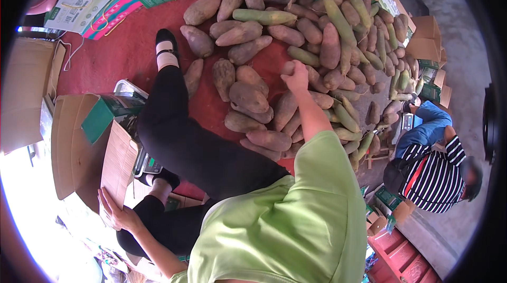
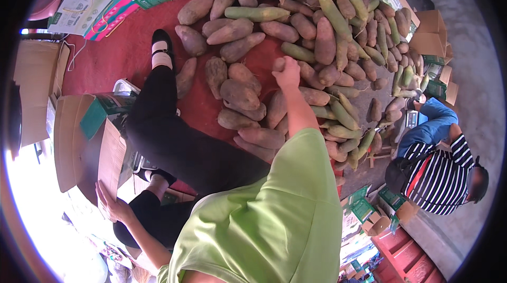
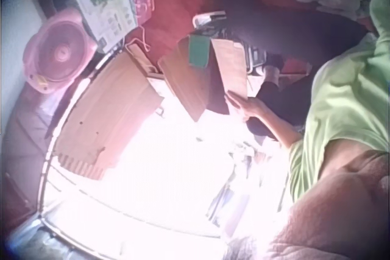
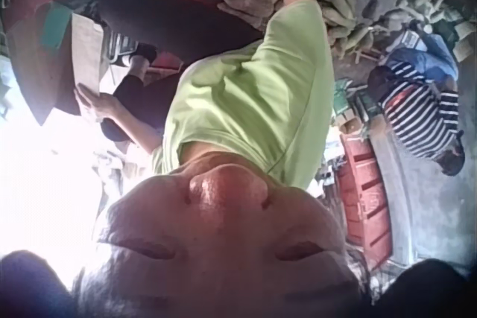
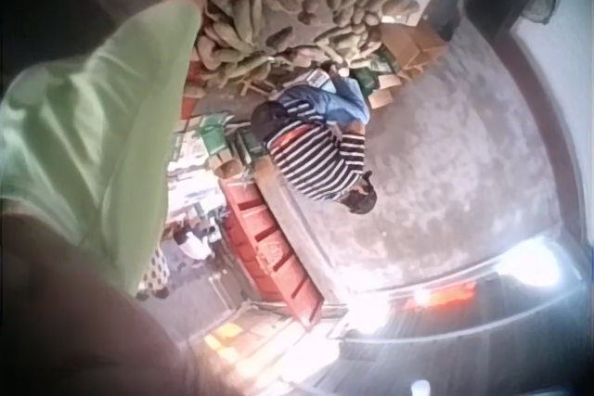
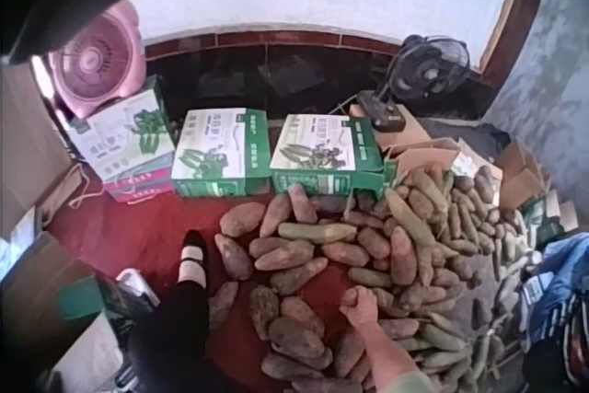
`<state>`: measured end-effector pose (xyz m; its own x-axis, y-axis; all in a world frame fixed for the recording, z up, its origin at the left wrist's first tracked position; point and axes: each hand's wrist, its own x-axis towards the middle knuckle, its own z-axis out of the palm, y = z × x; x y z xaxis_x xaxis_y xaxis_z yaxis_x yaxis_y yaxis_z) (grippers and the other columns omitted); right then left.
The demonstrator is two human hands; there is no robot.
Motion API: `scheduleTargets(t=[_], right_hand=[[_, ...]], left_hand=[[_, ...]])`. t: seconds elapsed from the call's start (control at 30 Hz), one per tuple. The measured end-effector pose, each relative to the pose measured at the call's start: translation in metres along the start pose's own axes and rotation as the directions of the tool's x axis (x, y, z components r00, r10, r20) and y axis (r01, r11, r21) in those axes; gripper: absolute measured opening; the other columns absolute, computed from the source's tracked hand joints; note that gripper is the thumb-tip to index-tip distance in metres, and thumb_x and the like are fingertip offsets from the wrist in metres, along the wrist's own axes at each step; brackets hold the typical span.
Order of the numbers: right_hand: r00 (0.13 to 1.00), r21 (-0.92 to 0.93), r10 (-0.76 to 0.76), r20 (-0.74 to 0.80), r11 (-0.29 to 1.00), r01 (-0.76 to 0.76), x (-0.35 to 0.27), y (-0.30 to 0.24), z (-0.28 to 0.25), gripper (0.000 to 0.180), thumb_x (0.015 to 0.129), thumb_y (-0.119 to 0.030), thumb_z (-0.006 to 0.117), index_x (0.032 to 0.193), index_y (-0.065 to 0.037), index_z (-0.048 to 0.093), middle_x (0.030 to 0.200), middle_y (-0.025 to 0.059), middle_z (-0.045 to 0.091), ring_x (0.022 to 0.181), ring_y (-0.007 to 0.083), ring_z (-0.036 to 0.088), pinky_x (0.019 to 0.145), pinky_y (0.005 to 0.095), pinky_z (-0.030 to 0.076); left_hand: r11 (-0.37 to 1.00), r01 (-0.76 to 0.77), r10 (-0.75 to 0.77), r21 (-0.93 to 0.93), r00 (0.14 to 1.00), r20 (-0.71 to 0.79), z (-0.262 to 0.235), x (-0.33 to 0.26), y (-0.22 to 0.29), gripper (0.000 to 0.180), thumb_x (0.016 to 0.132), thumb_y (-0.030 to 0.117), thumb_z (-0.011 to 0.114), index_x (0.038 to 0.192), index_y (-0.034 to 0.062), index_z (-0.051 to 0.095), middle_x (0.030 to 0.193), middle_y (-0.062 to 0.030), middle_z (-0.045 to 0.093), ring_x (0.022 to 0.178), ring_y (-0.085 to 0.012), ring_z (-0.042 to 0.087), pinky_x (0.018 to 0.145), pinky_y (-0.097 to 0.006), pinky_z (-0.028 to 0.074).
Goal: Sorting root vegetables from a pile and weighing them on a scale before placing them into boxes.
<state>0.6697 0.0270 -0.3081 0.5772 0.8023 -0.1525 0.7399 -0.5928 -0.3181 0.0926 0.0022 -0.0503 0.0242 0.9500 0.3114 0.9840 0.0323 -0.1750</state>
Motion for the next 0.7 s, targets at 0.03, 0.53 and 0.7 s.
scheduleTargets(t=[0.03,0.53,0.7], right_hand=[[0.993,0.378,0.115,-0.003,0.920,-0.105,0.000,0.021,0.009,0.059,0.062,-0.010,0.079,0.112,-0.009,0.050,0.110,0.0069,0.054,0.105,0.0234,0.051,0.087,0.0364,0.044],[0.939,0.988,-0.344,-0.008,0.142,0.060,-0.041,-0.218,-0.155,0.056,0.073,-0.001,0.069,0.122,0.000,0.043,0.116,0.0079,0.051,0.107,0.0182,0.051,0.094,0.0324,0.040],[0.717,0.988,-0.679,-0.156,-0.101,0.119,-0.096,-0.359,-0.214,0.059,0.069,0.001,0.072,0.121,-0.001,0.044,0.113,0.0103,0.052,0.104,0.0183,0.054,0.089,0.0323,0.046]], left_hand=[[1.000,-0.002,0.002,-0.025,1.000,0.003,0.000,0.000,0.000,0.048,0.080,0.003,0.046,0.127,0.0095,0.051,0.126,-0.0097,0.054,0.114,-0.0315,0.051,0.095,-0.042,0.039],[0.984,0.151,-0.144,-0.091,0.986,0.081,-0.017,0.000,-0.001,0.055,0.070,-0.009,0.047,0.122,0.0096,0.054,0.126,-0.0099,0.052,0.120,-0.0306,0.046,0.101,-0.042,0.033],[0.985,0.144,-0.137,-0.100,0.988,0.076,-0.020,0.000,-0.004,0.052,0.073,-0.006,0.048,0.121,0.0103,0.054,0.124,-0.0097,0.053,0.119,-0.0291,0.047,0.101,-0.042,0.033]])
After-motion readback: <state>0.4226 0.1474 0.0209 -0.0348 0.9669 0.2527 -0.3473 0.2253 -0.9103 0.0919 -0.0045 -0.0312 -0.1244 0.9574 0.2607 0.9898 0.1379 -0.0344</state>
